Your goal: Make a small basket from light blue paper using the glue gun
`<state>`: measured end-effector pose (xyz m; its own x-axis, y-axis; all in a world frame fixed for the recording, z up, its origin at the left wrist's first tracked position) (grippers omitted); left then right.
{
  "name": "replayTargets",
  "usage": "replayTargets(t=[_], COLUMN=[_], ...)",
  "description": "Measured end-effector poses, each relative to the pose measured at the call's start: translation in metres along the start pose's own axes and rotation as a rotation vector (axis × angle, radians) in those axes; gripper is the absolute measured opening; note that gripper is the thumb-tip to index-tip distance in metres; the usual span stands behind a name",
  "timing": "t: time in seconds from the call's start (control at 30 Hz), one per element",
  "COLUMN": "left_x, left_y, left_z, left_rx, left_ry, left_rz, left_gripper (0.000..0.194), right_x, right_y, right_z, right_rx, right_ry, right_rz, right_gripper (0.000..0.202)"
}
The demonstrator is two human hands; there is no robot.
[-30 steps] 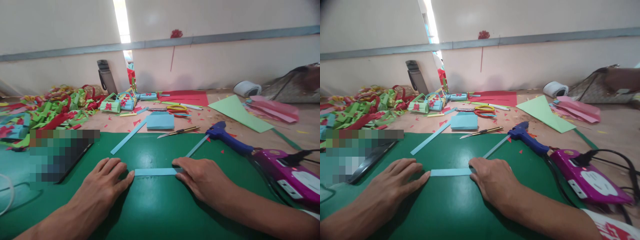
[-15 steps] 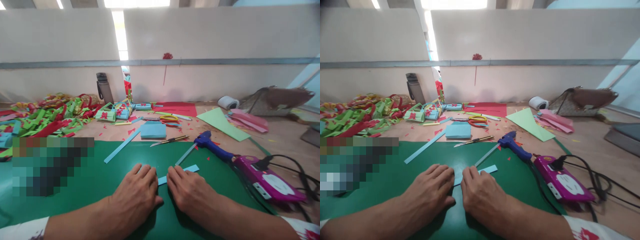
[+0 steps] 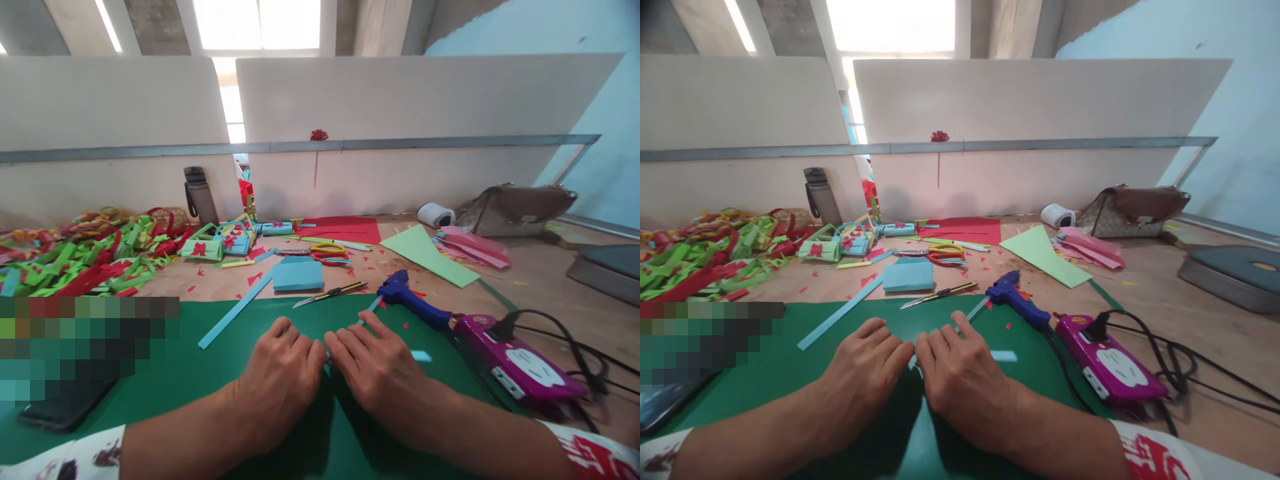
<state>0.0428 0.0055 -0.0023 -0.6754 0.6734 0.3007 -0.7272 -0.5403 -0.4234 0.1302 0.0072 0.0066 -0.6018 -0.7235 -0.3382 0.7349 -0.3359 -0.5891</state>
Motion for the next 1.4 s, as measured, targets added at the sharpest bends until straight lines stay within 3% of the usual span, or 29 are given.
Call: replayTargets(t=[0.1,0.23,0.7,0.77,0.83,0.9,0.97,1.07,1.17,1.4], left_x=[-0.002,0.007,0.065,0.072,0.067,0.046,0.024,0.007,0.010,0.045], left_y=[-0.001,0.000,0.018,0.019,0.017,0.010,0.002,-0.005,-0.003,0.013], left_z=[0.004,0.004,0.027,0.035,0.043,0.042,0.032,0.013,0.007,0.011], left_rx=[-0.081,-0.042,0.051,0.010,-0.111,-0.203,-0.189,-0.072,-0.058,-0.060], left_ry=[0.029,0.044,-0.085,-0.159,-0.211,-0.196,-0.148,-0.077,-0.050,-0.084], left_rz=[-0.012,0.069,0.243,0.311,0.337,0.215,0.105,0.076,0.073,0.135], left_gripper=[0.024,0.024,0.027,0.025,0.022,0.021,0.021,0.022,0.027,0.029], right_x=[-0.001,-0.005,-0.044,-0.048,-0.045,-0.035,-0.020,-0.002,0.001,-0.026], right_y=[0.000,0.002,0.002,0.002,0.000,-0.003,-0.007,-0.010,-0.010,-0.007], right_z=[0.003,0.005,0.009,0.007,0.003,0.001,0.001,0.003,0.003,-0.004], right_rx=[-0.010,-0.006,-0.024,-0.012,-0.010,-0.023,-0.039,-0.042,-0.028,0.001], right_ry=[-0.027,0.002,0.037,0.068,0.094,0.100,0.085,0.044,0.041,0.083], right_rz=[-0.003,-0.026,-0.165,-0.189,-0.181,-0.131,-0.065,-0.003,-0.005,-0.067], right_gripper=[0.033,0.033,0.034,0.033,0.033,0.032,0.031,0.032,0.033,0.032])
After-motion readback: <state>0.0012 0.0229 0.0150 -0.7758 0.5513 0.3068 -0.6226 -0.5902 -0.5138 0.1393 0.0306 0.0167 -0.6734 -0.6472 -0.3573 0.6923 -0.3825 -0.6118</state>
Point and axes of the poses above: each hand's wrist, its own y-axis away from the middle knuckle, its own z-axis out of the back of the hand, x = y × z, the point moved 6 cm from there along -y, towards the middle knuckle, and after that the axes turned 4 degrees about -z, right-handed, at the moved point
